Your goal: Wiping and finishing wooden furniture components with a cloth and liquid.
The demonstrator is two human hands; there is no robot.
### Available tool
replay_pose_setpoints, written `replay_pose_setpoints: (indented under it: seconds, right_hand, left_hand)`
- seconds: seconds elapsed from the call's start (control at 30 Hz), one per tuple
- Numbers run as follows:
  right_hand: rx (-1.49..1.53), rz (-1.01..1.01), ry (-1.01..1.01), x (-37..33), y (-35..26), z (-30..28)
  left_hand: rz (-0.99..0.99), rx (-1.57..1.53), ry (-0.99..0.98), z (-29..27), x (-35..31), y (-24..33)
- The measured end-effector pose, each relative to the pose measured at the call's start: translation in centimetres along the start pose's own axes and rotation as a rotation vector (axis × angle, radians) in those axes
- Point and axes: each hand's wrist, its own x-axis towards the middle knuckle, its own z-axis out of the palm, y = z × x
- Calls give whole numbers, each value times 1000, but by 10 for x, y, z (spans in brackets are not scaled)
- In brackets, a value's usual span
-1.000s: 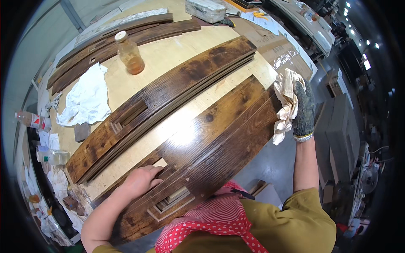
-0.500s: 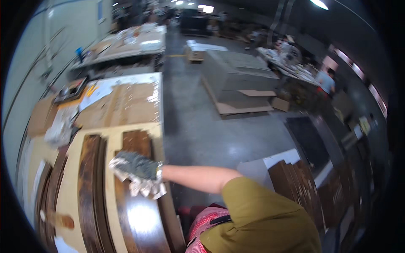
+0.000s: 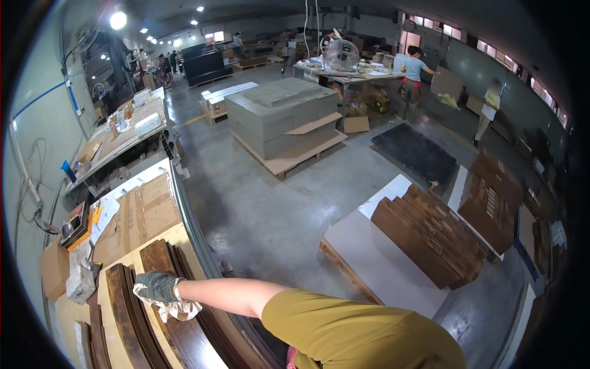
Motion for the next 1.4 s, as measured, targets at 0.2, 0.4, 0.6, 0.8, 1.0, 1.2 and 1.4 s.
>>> replay_pose_setpoints:
  seconds: [0.2,0.4,0.6,0.8,1.0,1.2,1.4]
  right_hand:
    - [-162,-260,70,-11,14,16]
    - [-339,-334,-125,-61,-13,58]
    - [-284,-263,55,-70,-26,58]
    - [-193,-218,-8,-72,-26,59]
    - [-284,-267,-33,-72,-21,58]
    - [-104,-68,-248,-74,-42,56]
    - [-279,-485,-254,-87,-65,15]
  left_hand:
    - [27,-1,-118,-18,18,25]
    - [-121,101,-362,-16,17,3]
    - [87,-66,-416,-9,22,13]
    - [202,-240,-448,-3,20,16]
    - [275,-414,-407,-5,15,25]
    - [21,-468,-155,-22,-13,6]
    - [-55,-9,-31,-65,-2,58]
